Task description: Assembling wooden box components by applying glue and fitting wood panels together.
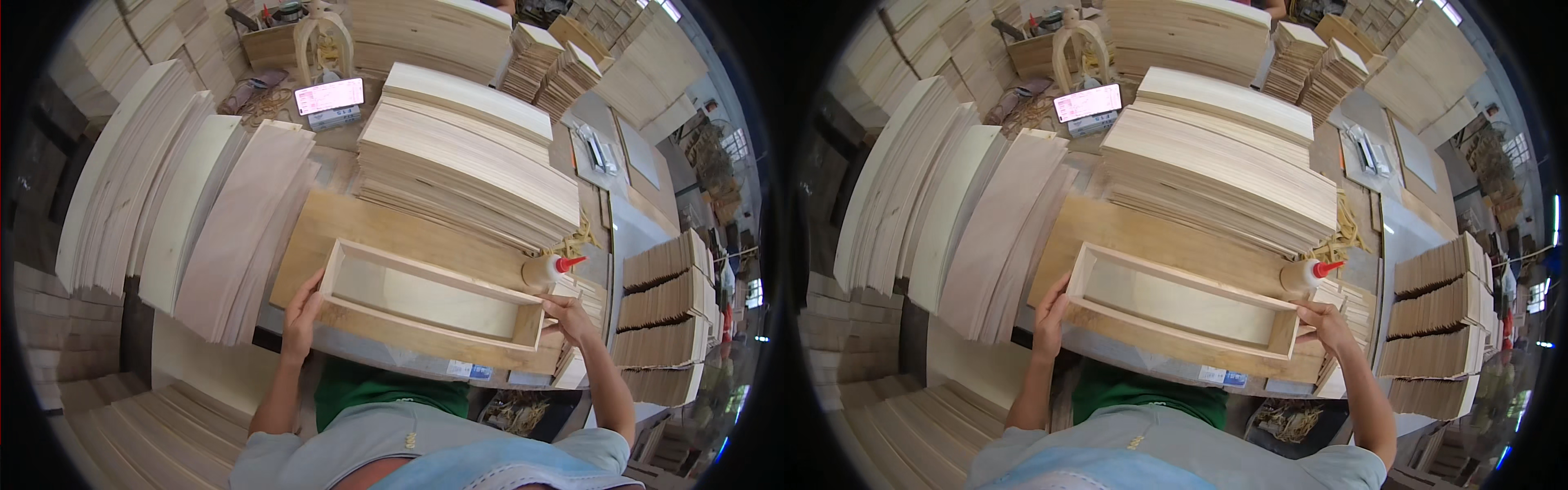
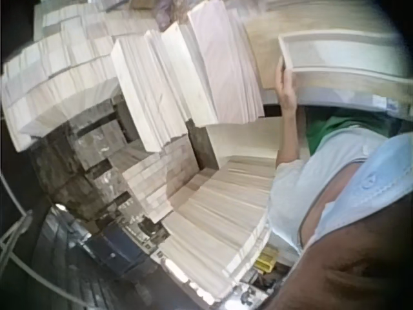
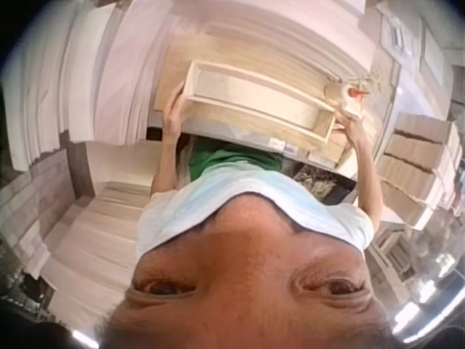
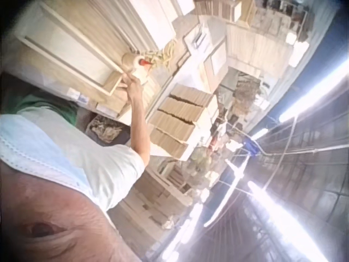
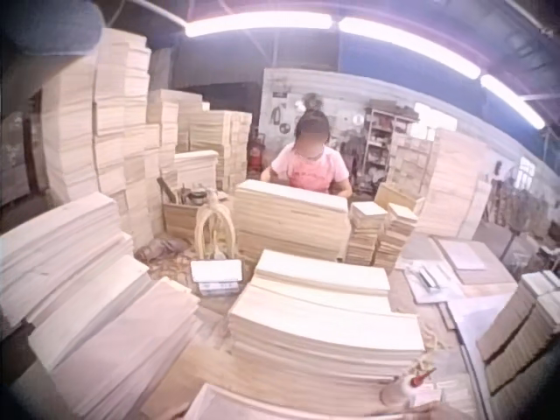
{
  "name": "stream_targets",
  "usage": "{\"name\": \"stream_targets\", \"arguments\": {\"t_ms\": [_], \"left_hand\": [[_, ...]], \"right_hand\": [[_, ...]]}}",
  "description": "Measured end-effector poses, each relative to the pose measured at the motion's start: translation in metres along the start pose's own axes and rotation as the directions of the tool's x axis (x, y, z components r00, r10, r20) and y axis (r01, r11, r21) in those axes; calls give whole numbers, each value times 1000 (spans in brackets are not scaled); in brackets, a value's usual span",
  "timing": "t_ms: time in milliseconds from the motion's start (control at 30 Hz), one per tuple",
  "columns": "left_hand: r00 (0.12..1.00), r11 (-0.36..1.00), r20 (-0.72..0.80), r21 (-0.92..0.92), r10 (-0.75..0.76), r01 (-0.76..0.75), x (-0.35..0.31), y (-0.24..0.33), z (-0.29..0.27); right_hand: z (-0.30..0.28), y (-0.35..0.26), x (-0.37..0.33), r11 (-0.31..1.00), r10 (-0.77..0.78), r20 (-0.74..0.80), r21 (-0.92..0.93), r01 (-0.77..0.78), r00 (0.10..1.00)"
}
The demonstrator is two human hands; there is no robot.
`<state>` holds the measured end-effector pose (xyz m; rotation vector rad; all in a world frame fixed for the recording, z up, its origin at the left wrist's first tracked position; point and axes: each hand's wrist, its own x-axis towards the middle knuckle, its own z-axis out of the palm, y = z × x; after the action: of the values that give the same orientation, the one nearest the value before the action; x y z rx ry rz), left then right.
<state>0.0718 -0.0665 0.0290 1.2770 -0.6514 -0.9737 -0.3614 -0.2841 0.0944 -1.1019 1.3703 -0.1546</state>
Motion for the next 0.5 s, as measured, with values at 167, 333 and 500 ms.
{"name": "stream_targets", "arguments": {"t_ms": [167, 333, 500], "left_hand": [[993, 999, 102, 8, 52, -53, 13, -18, -25], [981, 993, 154, -46, 117, -111, 2, -11, -7], [980, 984, -87, -1, 178, -178, -10, -26, 25]], "right_hand": [[3, 25, 9, 976, -218, -92, -22, 217, 972], [29, -18, -8, 688, -692, -267, -523, 503, 670], [194, -105, 15, 317, -793, 255, -602, 733, 553]]}}
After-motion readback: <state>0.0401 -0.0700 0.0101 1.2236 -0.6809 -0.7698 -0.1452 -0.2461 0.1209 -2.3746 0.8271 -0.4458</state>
